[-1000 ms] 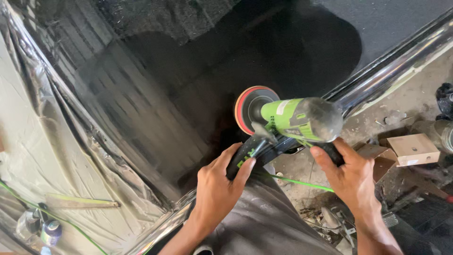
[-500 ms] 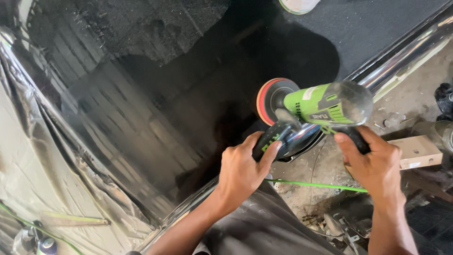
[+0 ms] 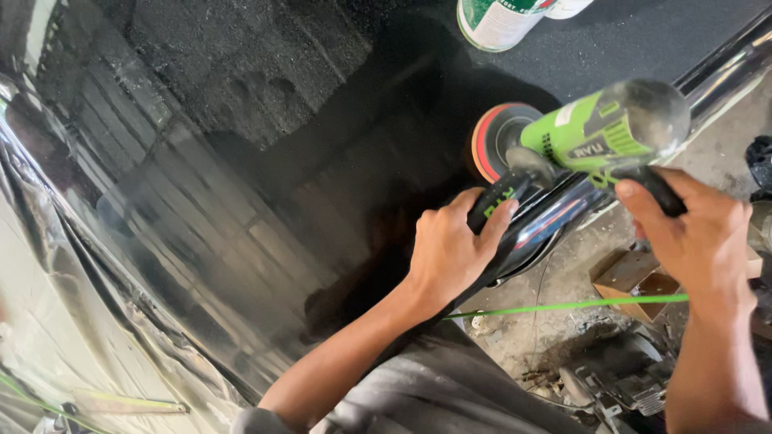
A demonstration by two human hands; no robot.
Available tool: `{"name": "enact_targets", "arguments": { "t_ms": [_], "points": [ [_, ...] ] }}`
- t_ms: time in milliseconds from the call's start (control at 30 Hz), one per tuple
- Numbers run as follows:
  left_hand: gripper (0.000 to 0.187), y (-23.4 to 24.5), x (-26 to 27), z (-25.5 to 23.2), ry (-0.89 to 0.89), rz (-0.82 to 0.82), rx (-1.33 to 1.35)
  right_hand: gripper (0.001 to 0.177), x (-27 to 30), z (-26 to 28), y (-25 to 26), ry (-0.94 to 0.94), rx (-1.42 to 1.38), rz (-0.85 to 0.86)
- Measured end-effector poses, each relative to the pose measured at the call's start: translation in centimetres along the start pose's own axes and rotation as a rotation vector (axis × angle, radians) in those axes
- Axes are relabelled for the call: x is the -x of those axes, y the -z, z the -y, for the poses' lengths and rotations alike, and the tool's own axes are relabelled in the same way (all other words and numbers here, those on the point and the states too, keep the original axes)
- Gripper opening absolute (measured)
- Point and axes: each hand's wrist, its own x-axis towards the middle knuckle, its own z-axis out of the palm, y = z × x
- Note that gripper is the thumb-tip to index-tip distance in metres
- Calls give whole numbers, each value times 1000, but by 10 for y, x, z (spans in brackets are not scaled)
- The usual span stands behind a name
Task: The person polishes a black car hood using a rotary polisher, applying paste from a container by hand and moving the tool across the surface in circular motions.
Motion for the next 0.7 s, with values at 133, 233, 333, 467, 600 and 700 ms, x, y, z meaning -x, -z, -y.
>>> {"name": "enact_targets", "arguments": {
  "t_ms": [133, 233, 333, 467, 600, 700],
  "points": [
    [35, 7, -13, 2, 40, -52, 6, 25, -28, 15, -3, 70, 73, 19],
    [34, 15, -24, 5, 100, -68, 33, 25, -50, 30, -6, 159, 133, 18],
    [33, 24, -34, 10, 54, -124, 26, 26, -67, 48, -12, 210, 95, 25],
    [34, 36, -48, 16, 46, -174, -3, 27, -90, 64, -21, 228, 131, 43],
    [37, 47, -63, 21, 56, -220, -30, 28, -111, 67, -28, 219, 100, 105],
    [40, 56, -77, 24, 56, -236, -56, 31, -126, 71, -35, 278, 77, 128]
  ]
}}
